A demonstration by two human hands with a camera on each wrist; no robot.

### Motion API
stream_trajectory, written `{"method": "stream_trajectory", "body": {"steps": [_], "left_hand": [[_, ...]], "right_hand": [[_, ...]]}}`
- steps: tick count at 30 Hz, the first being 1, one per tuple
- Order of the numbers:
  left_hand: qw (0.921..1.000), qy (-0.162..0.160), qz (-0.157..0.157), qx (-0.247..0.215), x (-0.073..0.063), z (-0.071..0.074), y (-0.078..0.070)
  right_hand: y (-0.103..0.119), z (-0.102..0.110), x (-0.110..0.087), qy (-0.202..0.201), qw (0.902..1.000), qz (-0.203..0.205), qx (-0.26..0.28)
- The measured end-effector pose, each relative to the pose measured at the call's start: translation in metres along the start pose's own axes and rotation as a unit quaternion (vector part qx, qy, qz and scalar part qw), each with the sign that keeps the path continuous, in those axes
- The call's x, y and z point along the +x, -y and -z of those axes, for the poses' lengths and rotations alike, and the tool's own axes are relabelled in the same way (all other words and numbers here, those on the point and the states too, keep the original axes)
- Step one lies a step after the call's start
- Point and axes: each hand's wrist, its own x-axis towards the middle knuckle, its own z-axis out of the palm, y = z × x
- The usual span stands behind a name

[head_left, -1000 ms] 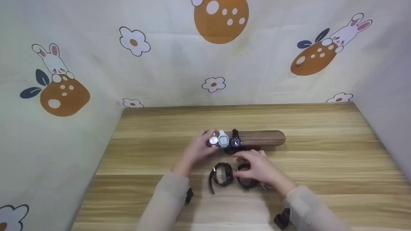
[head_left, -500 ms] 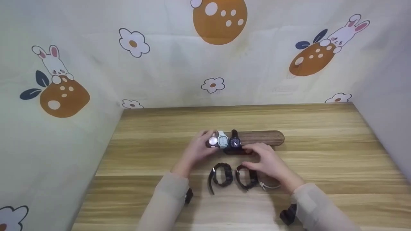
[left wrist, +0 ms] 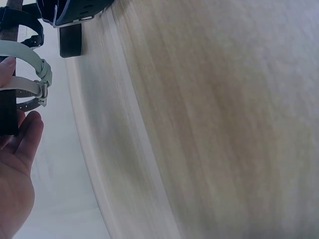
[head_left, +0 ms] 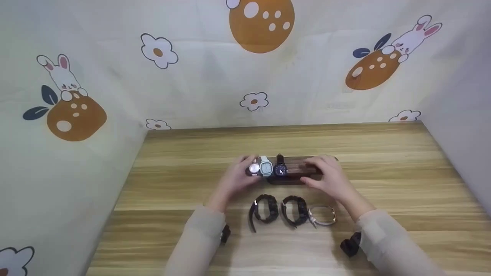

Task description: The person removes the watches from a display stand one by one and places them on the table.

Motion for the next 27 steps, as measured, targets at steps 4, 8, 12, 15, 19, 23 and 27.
{"method": "stream_trajectory", "body": {"steps": [4,8,12,15,19,23,27], "left_hand": [[1.0,-0.001,-0.002,0.003,0.0,0.0,0.0],[0.9999,-0.003,-0.004,0.009,0.0,0.0,-0.001],[0.9999,-0.005,-0.003,0.01,0.0,0.0,-0.001],[1.0,-0.006,0.001,0.007,0.0,-0.001,-0.001],[1.0,-0.002,0.005,-0.005,0.0,-0.001,0.0],[0.9999,-0.001,0.007,-0.009,0.0,-0.001,0.0],[0.9998,0.0,0.016,-0.01,0.001,-0.001,0.0]], "right_hand": [[-0.006,0.004,0.005,0.006,0.9998,-0.015,-0.007],[-0.01,0.006,0.009,0.008,0.9996,-0.016,-0.02],[-0.013,0.006,0.012,0.011,0.999,-0.018,-0.04],[-0.018,0.005,0.012,0.019,0.998,-0.028,-0.053],[-0.026,0.001,0.01,0.041,0.9968,-0.042,-0.055],[-0.032,-0.001,0.009,0.041,0.9972,-0.04,-0.048],[-0.034,-0.001,0.01,0.039,0.9973,-0.043,-0.044]]}}
